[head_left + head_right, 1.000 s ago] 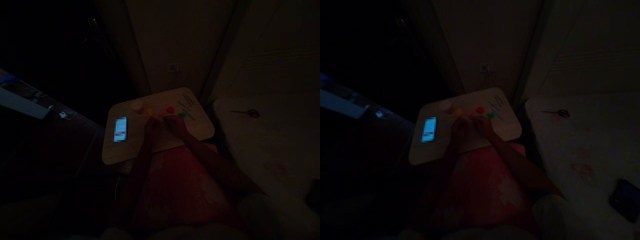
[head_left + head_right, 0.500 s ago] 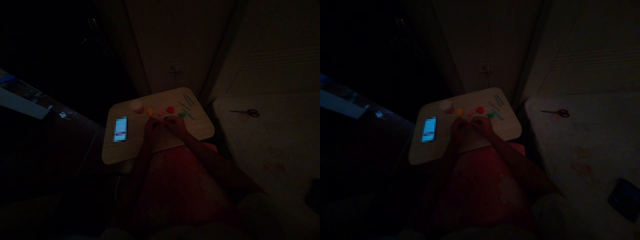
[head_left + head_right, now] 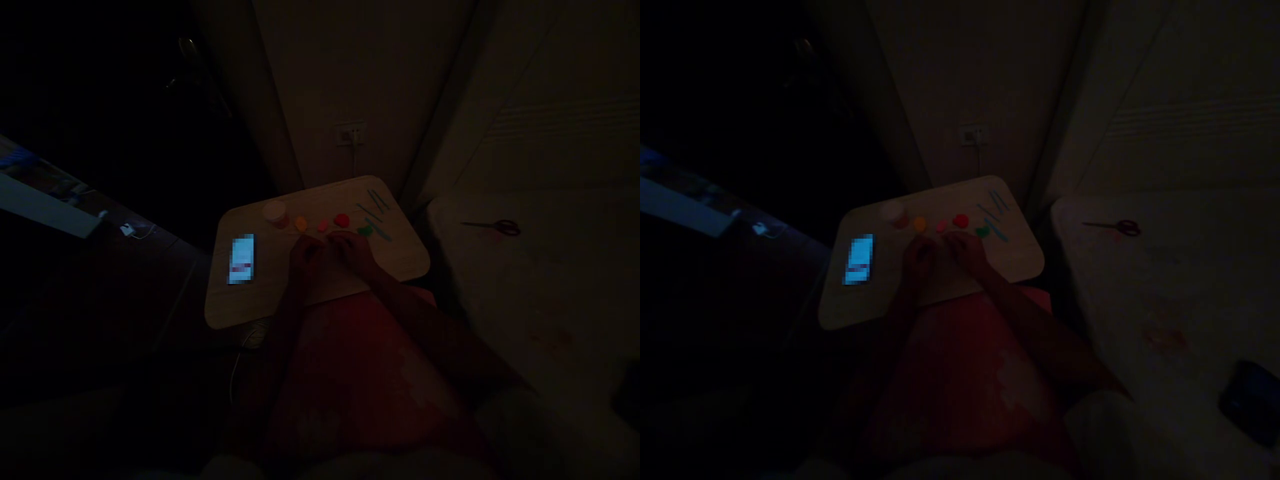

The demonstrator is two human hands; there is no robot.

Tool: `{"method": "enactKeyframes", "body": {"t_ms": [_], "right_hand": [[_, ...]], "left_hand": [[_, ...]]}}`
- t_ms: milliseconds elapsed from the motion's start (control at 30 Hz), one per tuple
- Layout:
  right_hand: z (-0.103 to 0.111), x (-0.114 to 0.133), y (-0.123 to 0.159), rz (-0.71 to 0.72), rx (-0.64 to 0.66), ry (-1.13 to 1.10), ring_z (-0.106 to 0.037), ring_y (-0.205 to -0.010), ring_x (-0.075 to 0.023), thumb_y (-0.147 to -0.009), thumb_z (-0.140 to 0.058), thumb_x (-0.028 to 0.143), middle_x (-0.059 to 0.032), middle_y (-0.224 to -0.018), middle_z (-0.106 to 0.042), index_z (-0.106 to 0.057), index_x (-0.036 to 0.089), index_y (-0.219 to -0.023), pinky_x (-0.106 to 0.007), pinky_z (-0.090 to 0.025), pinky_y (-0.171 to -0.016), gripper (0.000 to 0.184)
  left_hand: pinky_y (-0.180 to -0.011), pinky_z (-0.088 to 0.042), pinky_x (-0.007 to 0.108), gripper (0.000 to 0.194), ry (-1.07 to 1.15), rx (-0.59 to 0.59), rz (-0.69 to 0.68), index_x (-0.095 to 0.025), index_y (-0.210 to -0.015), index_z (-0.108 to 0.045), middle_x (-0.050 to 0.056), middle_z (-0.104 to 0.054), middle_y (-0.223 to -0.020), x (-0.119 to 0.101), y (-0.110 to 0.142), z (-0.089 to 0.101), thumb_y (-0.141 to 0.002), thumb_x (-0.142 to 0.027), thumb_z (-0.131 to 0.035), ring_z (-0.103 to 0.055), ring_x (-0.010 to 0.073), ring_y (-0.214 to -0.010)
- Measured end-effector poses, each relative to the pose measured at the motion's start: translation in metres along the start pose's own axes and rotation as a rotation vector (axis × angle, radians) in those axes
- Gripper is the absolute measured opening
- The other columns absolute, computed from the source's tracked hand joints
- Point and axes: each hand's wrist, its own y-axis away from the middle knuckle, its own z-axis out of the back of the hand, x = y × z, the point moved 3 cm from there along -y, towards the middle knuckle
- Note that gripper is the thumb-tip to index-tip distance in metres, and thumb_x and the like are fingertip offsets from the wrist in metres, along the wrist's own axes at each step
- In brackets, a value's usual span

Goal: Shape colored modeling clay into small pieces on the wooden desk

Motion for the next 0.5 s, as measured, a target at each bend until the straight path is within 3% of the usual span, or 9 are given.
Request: {"method": "enactKeyframes", "body": {"t_ms": [200,367,500], "right_hand": [[-0.0029,-0.0001,0.0008,-0.013,0.027,-0.051,-0.072,-0.087,-0.0209,-0.081,-0.069,0.029,-0.0079,-0.095,-0.080,-0.081,0.020,-0.089,-0.032,-0.056,-0.081,0.017],[-0.0039,0.0010,0.0024,-0.084,0.027,-0.055,-0.067,-0.068,-0.0182,-0.077,-0.076,0.038,-0.0065,-0.076,-0.076,-0.076,0.018,-0.079,-0.028,-0.052,-0.063,0.020],[-0.0028,0.0023,0.0037,-0.139,0.015,-0.056,-0.057,-0.053,-0.0147,-0.086,-0.067,0.044,-0.0021,-0.058,-0.065,-0.069,0.018,-0.069,-0.025,-0.043,-0.051,0.031]], "left_hand": [[-0.078,-0.049,0.030,0.007,0.027,-0.012,0.015,-0.020,-0.082,-0.066,0.002,-0.063,-0.086,-0.0024,0.0006,-0.0004,-0.085,-0.014,-0.064,-0.060,0.0171,-0.084],[-0.078,-0.048,0.030,0.007,0.026,-0.011,0.009,-0.020,-0.081,-0.066,0.002,-0.063,-0.085,-0.0024,0.0008,-0.0007,-0.085,-0.015,-0.064,-0.060,0.0171,-0.084],[-0.077,-0.048,0.029,0.009,0.026,-0.023,0.008,-0.020,-0.081,-0.066,0.002,-0.063,-0.085,-0.0032,0.0012,-0.0004,-0.085,-0.013,-0.062,-0.060,0.0167,-0.083]]}}
